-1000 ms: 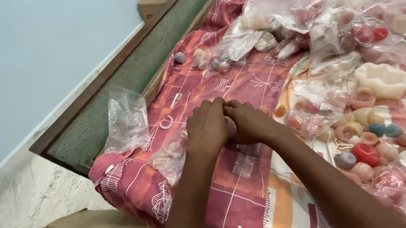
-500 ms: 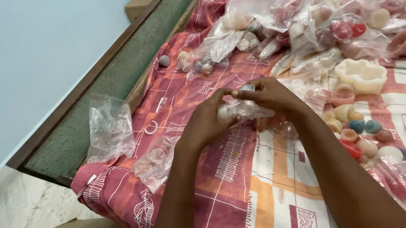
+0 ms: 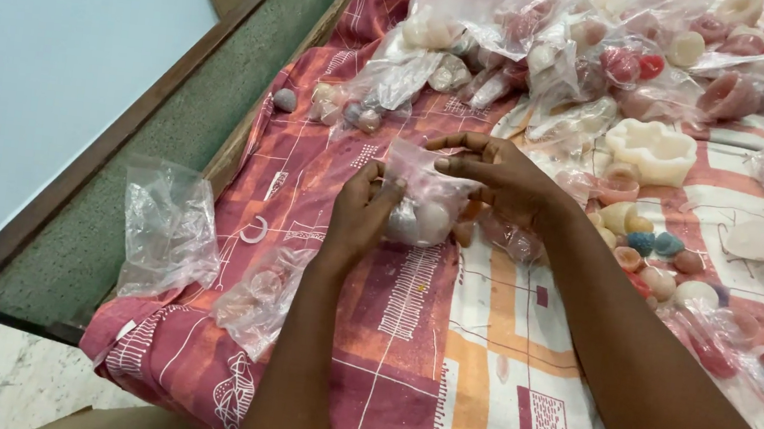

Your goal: The person is seen putting small candle-like items into plastic bags and then placing the bags into a cardboard box.

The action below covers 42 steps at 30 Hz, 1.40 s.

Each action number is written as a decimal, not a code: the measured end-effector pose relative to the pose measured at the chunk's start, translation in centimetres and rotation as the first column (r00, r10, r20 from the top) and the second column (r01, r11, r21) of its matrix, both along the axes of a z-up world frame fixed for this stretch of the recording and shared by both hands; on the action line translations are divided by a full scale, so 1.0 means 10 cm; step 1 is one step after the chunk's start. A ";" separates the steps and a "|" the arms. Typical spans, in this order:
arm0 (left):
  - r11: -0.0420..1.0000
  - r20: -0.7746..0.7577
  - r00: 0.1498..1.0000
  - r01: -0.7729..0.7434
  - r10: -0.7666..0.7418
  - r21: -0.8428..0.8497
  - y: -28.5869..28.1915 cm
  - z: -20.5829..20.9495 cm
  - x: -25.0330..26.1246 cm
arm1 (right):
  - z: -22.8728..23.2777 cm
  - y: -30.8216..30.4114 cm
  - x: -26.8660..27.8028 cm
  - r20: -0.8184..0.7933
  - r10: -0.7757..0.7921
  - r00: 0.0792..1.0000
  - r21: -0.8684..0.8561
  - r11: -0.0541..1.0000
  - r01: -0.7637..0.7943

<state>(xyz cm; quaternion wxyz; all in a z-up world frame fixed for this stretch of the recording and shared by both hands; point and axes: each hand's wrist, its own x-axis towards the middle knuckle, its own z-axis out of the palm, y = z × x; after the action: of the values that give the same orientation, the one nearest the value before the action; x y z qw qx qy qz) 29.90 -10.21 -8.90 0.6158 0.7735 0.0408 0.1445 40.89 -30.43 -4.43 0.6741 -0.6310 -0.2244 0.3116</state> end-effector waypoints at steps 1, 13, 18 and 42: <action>1.000 0.003 1.000 0.001 -0.001 -0.004 0.01 -0.04 0.04 | 0.04 -0.01 -0.01 0.003 -0.001 1.000 -0.004 1.000 0.001; 0.985 0.043 0.998 -0.037 0.045 -0.171 -0.07 0.05 0.09 | -0.22 -0.02 0.15 0.202 -0.031 0.979 0.014 0.999 0.029; 0.960 0.161 0.986 -0.004 0.051 -0.281 -0.02 -0.14 0.21 | -0.13 -0.03 0.09 0.004 0.018 1.000 0.111 0.994 -0.018; 0.951 0.194 0.975 -0.046 0.109 -0.304 0.07 -0.23 0.25 | -0.40 0.03 0.28 0.289 0.055 0.956 0.107 0.990 -0.090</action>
<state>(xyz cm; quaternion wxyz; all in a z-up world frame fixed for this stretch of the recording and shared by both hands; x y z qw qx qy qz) 32.37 -9.53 -11.19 0.7200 0.6501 0.0278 0.2412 43.74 -30.13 -8.43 0.6594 -0.6191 -0.3604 0.2281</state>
